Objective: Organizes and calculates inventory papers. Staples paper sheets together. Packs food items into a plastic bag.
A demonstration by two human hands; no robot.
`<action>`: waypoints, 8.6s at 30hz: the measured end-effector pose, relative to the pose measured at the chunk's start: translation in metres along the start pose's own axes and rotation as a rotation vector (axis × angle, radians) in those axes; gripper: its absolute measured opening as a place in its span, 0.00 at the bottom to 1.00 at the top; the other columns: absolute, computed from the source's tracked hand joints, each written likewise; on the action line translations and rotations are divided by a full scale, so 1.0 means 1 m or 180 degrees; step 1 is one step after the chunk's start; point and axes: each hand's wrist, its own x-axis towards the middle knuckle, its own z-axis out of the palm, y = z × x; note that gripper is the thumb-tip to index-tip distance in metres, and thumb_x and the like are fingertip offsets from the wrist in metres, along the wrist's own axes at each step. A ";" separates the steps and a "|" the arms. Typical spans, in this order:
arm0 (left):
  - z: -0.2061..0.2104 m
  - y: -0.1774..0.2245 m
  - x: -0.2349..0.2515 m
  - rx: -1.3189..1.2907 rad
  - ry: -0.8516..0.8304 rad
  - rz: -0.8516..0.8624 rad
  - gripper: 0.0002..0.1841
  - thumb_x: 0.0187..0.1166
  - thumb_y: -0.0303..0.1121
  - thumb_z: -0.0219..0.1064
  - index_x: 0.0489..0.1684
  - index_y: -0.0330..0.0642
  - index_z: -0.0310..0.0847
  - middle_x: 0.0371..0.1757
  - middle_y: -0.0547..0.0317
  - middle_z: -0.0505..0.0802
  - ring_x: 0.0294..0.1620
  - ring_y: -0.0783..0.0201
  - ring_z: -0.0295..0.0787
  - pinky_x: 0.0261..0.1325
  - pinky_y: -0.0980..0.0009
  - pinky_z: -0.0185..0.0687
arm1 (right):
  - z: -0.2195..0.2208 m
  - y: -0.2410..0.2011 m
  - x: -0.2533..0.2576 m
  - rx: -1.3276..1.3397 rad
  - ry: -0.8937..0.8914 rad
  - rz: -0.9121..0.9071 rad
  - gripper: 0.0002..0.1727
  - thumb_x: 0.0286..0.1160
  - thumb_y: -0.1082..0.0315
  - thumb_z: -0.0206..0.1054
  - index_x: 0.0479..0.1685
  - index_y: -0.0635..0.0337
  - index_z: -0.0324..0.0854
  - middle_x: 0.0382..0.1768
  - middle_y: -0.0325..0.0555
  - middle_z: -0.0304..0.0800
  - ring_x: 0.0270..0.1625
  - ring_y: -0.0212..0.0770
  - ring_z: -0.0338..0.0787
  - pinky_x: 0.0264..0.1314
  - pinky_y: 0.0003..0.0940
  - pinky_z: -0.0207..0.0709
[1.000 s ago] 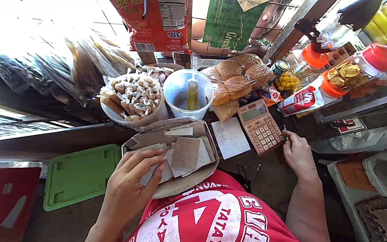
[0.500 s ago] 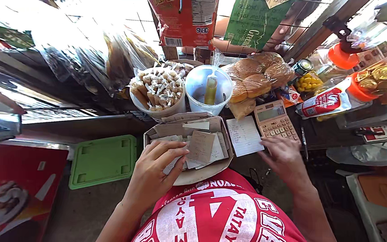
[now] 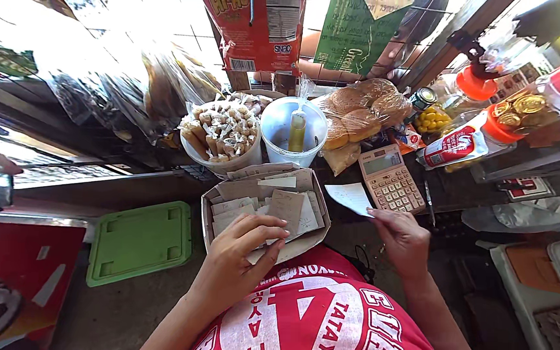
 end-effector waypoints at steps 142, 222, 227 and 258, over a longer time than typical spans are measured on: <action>0.100 0.033 0.160 -0.0131 -0.1601 0.0432 0.13 0.86 0.39 0.61 0.55 0.45 0.90 0.48 0.62 0.92 0.60 0.60 0.83 0.66 0.48 0.70 | -0.066 0.009 0.016 0.3927 -0.0217 -0.0005 0.18 0.81 0.66 0.69 0.67 0.38 0.86 0.62 0.25 0.91 0.61 0.23 0.90 0.65 0.21 0.84; 0.054 0.046 0.113 0.1139 0.1000 0.0836 0.12 0.84 0.34 0.65 0.34 0.34 0.85 0.26 0.57 0.82 0.27 0.74 0.76 0.30 0.84 0.68 | -0.026 0.026 0.099 0.1166 0.0225 0.0021 0.11 0.83 0.62 0.68 0.45 0.62 0.88 0.36 0.35 0.87 0.34 0.18 0.84 0.38 0.12 0.79; 0.041 0.045 0.103 0.1228 0.1189 0.0783 0.12 0.85 0.34 0.66 0.34 0.33 0.84 0.27 0.57 0.82 0.28 0.76 0.74 0.31 0.85 0.66 | -0.024 0.032 0.099 0.1013 0.0224 0.0062 0.12 0.83 0.61 0.68 0.45 0.62 0.88 0.38 0.37 0.88 0.36 0.18 0.84 0.41 0.12 0.80; 0.038 0.037 0.075 0.0030 0.1441 -0.0542 0.18 0.86 0.41 0.63 0.64 0.36 0.77 0.65 0.55 0.87 0.70 0.65 0.84 0.71 0.65 0.82 | -0.003 0.044 0.150 -0.0519 0.0486 -0.2124 0.14 0.86 0.75 0.60 0.59 0.58 0.90 0.60 0.50 0.95 0.72 0.49 0.88 0.85 0.53 0.65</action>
